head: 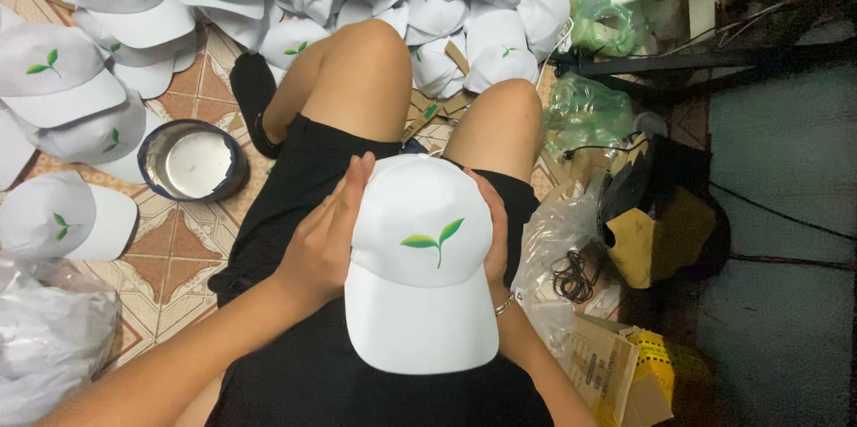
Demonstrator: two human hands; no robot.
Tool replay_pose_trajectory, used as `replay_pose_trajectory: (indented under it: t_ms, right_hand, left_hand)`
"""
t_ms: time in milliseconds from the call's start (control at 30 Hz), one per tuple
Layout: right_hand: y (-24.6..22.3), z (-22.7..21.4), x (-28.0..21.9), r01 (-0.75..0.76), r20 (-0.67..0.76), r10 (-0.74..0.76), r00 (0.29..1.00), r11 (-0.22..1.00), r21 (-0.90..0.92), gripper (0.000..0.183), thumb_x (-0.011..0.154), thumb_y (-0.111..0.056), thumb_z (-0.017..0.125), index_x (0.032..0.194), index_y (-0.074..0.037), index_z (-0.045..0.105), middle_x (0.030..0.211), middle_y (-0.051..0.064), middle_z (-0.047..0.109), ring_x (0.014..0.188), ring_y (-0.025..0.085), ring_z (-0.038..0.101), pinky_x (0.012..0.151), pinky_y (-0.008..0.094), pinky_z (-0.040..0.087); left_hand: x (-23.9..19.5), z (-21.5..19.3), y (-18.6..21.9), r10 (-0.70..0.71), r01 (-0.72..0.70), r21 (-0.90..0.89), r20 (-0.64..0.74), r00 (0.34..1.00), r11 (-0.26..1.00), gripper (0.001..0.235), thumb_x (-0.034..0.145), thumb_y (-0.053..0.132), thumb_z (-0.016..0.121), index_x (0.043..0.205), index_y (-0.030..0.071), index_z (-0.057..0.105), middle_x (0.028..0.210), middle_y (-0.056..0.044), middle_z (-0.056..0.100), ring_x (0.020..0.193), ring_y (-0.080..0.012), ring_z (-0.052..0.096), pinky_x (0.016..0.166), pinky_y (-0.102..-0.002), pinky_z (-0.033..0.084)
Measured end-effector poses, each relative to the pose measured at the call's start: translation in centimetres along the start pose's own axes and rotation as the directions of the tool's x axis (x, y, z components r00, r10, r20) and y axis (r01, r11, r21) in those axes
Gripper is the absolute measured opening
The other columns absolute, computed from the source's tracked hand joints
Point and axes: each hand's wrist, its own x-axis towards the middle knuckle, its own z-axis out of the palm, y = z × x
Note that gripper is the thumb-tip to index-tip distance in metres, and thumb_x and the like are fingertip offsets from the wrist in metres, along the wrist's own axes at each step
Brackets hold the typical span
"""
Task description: The person sits on the floor and cleans white baseball caps with a watermelon-patterned cloth. They wipe the inside and outside of each cap, use a hairdryer to dry the logo area, and spray a liquid onto the cap before placing it back in the pile.
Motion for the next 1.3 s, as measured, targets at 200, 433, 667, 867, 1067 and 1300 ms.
replay_pose_trajectory:
  t_ms: [200,433,667,867,1067,1300]
  right_hand:
    - [-0.6,-0.1,1.0,0.003,-0.164,-0.016,0.986,0.997,-0.079,0.073,0.079,-0.020,0.086,0.137,-0.001,0.045,0.126,0.013,0.060,0.108,0.023,0.064,0.090,0.034,0.056]
    - [-4.7,-1.1,4.6,-0.188,-0.373,0.010,0.928,0.875,-0.445,0.069,0.072,-0.025,0.098,0.121,0.000,0.055,0.115,0.014,0.062,0.100,0.025,0.064,0.086,0.034,0.055]
    - [-7.3,-0.8,6.5,0.116,-0.033,-0.168,0.985,0.795,-0.595,0.028,0.080,-0.015,0.085,0.102,-0.001,0.073,0.097,0.012,0.071,0.085,0.030,0.069,0.075,0.037,0.055]
    - [-8.0,-0.8,8.4,0.315,0.123,-0.295,0.947,0.794,-0.520,0.008,0.087,-0.006,0.077,0.094,-0.006,0.074,0.096,0.009,0.072,0.092,0.031,0.069,0.084,0.039,0.054]
    - [-8.9,1.6,8.7,0.468,0.358,-0.343,0.868,0.805,-0.363,0.011,0.087,-0.005,0.076,0.096,-0.002,0.072,0.100,0.011,0.071,0.094,0.032,0.070,0.088,0.042,0.055]
    - [-8.3,-1.2,10.2,0.268,0.430,-0.150,0.890,0.936,-0.229,0.020,0.089,-0.010,0.076,0.108,-0.011,0.078,0.112,0.005,0.077,0.100,0.022,0.077,0.090,0.034,0.062]
  left_hand:
    - [2.3,-1.8,2.0,-0.442,0.497,-0.191,0.269,0.856,0.846,0.097,0.085,0.018,0.069,0.159,-0.001,0.009,0.118,-0.031,0.066,0.108,-0.0422,0.069,0.091,-0.042,0.054]
    - [5.7,-2.2,0.3,-0.708,0.789,0.044,0.476,0.522,0.612,0.051,0.102,0.035,0.052,0.147,0.013,0.043,0.115,-0.031,0.068,0.112,-0.0481,0.063,0.097,-0.052,0.049]
    - [3.8,-0.5,-1.8,-0.425,0.435,0.027,0.275,0.862,0.900,0.045,0.102,0.033,0.052,0.137,0.005,0.058,0.143,-0.029,0.043,0.131,-0.0465,0.044,0.111,-0.052,0.035]
    - [2.2,2.1,-3.5,-0.407,0.466,-0.323,0.235,0.883,0.824,0.046,0.110,0.030,0.038,0.139,-0.002,0.053,0.143,-0.025,0.051,0.135,-0.0414,0.046,0.116,-0.048,0.033]
    - [0.6,3.2,-2.7,-0.454,0.466,-0.331,0.120,0.883,0.820,0.049,0.112,0.032,0.032,0.139,-0.004,0.052,0.144,-0.024,0.051,0.137,-0.0409,0.045,0.118,-0.047,0.032]
    - [1.1,2.2,-3.4,-0.301,0.306,-0.320,0.067,0.951,0.897,0.049,0.113,0.036,0.037,0.132,-0.003,0.060,0.134,-0.025,0.064,0.134,-0.0391,0.054,0.115,-0.046,0.039]
